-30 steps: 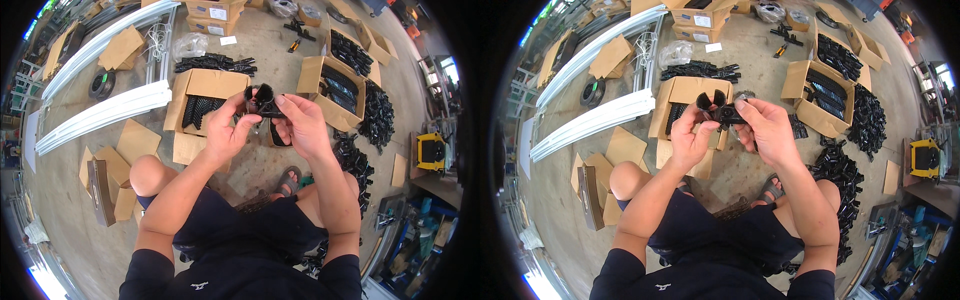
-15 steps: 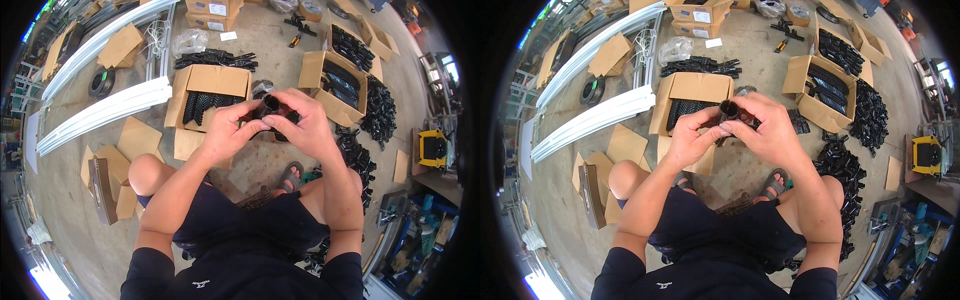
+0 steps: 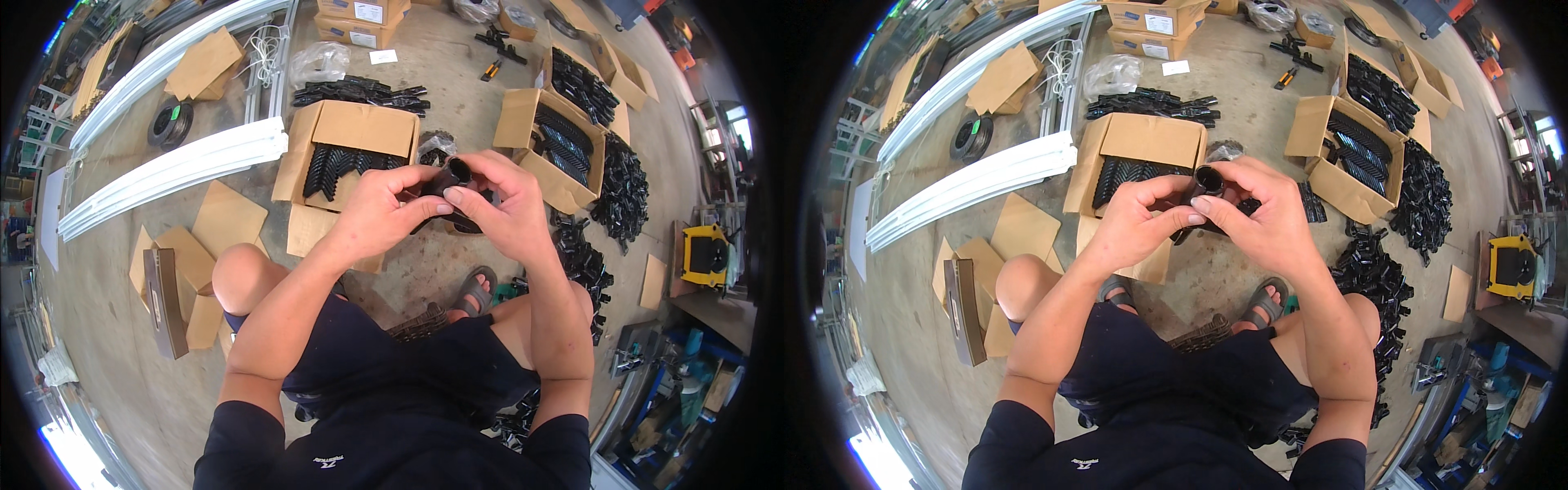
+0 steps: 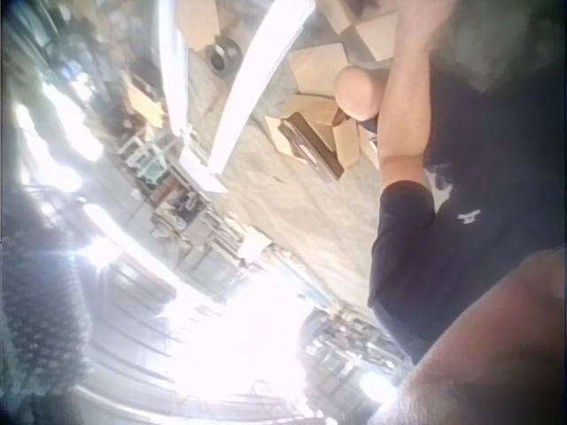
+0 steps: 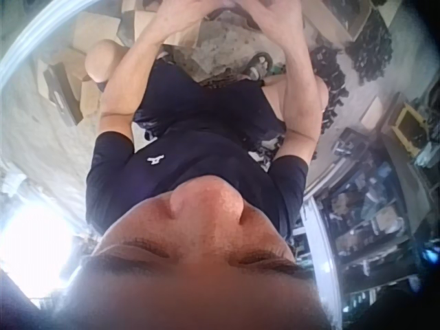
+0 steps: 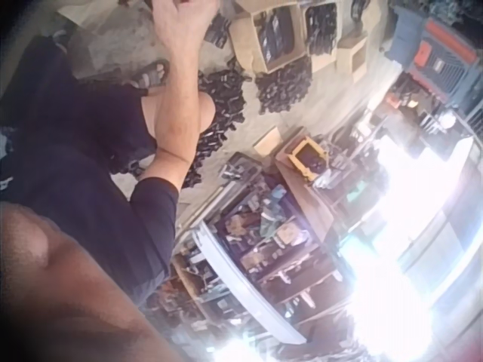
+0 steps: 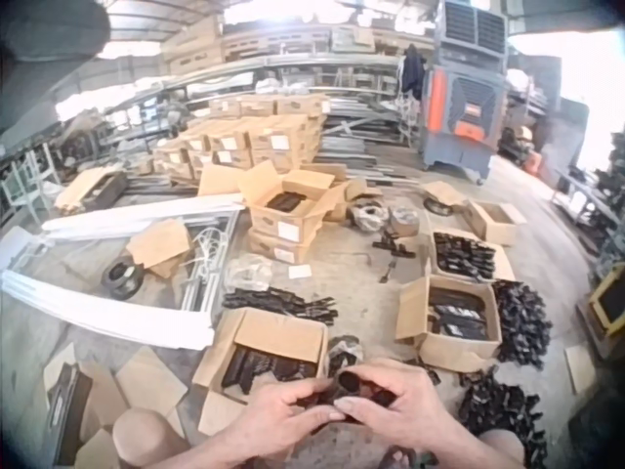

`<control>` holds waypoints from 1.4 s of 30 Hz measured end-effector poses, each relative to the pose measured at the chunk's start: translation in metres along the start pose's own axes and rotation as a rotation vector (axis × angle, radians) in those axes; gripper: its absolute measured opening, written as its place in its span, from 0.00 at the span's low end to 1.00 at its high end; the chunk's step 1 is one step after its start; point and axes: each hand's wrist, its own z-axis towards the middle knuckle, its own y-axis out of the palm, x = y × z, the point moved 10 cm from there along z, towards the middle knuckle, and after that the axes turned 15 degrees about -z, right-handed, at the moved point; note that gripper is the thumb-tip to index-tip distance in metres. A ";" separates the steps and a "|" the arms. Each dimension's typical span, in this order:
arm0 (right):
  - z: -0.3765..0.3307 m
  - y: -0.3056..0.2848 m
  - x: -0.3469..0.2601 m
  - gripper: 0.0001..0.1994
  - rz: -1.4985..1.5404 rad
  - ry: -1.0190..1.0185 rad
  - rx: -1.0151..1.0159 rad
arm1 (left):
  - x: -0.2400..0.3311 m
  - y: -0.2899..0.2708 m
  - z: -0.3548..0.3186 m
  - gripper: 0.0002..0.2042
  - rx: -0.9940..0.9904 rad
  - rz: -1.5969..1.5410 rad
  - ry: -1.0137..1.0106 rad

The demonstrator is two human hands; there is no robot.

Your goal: The person sits on the floor and repeatedly picks up small black plastic components from a cardboard box. They manipulate the parts by hand, snapping them together into small assemblies, and then place the finished units into a separate pile on the floor.

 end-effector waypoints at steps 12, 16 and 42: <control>-0.003 0.016 0.043 0.18 0.196 0.182 0.033 | -0.021 -0.004 -0.002 0.28 0.173 -0.368 0.087; -0.009 0.017 0.051 0.20 0.267 0.330 0.022 | -0.012 0.002 -0.002 0.30 0.143 -0.255 0.055; -0.076 0.113 0.401 0.13 -1.028 0.470 -0.496 | 0.035 -0.033 0.011 0.38 0.311 0.590 0.244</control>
